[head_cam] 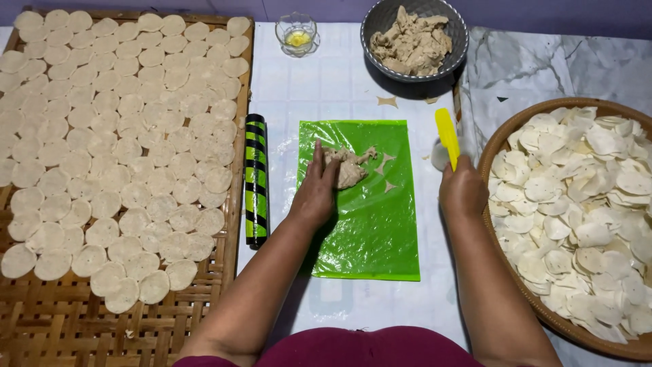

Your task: The person uses a yellow spatula to press dough into circular molds on a green mat, then transfers the formed dough circles onto a woven tray. The person also scrapes excess dough from the mat and rolls a piece of dough with a rolling pin.

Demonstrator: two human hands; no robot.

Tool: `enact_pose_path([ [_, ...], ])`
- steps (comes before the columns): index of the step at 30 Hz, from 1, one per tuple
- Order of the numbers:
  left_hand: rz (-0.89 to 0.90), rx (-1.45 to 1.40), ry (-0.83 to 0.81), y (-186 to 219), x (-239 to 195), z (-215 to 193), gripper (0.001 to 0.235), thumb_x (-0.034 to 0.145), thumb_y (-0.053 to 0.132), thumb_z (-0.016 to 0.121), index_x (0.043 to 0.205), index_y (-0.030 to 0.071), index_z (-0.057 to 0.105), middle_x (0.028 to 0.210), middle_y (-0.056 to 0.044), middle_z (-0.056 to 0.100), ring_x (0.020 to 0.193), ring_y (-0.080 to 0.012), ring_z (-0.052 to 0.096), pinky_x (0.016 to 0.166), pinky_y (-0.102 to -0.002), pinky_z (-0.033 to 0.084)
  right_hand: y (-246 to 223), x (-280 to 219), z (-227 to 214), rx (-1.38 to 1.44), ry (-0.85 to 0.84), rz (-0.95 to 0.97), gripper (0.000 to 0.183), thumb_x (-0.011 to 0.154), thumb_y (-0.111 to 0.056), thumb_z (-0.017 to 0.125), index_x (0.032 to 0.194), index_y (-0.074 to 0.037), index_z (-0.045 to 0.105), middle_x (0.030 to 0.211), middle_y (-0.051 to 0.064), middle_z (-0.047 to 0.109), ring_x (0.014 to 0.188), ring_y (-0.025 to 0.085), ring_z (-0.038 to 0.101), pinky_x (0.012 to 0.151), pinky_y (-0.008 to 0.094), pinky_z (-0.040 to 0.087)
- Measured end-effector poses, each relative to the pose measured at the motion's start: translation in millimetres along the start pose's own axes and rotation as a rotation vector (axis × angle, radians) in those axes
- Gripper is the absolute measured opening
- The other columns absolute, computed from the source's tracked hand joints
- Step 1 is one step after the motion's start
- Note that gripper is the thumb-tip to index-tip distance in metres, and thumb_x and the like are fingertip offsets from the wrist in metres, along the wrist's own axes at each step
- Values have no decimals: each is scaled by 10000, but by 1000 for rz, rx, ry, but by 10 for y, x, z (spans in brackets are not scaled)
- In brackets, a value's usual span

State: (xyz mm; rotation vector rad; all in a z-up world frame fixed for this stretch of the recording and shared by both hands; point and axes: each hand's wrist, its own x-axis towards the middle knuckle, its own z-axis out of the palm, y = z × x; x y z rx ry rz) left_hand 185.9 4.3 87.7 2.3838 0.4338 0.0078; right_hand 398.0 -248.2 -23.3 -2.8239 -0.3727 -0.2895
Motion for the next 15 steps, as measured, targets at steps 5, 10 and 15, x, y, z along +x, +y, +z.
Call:
enact_pose_path([
  [5,-151,107,247,-206,-297,-50,559,989,34,444,1543,57,375,1642,-265,196,1488,-512,229,1204,-587,256,-255,-168,-489,26,11,-56,279,1075,-325,644,1146,-56,628,928,226,722,865,476,733,729,613,582],
  [10,-369,304,498,-893,-610,150,733,911,166,694,1531,-13,347,1480,-295,390,1359,-512,419,1071,-627,407,-199,-949,-628,70,-199,-34,510,1075,-531,539,1253,-55,574,1030,277,734,921,523,718,803,683,535],
  [15,-435,268,526,-1267,-656,300,845,839,169,772,1513,-88,333,1187,-306,564,1072,-514,573,919,-578,489,-27,-1472,-716,27,-231,-148,504,991,-461,651,1263,-41,588,1046,179,670,1003,420,712,789,542,596],
])
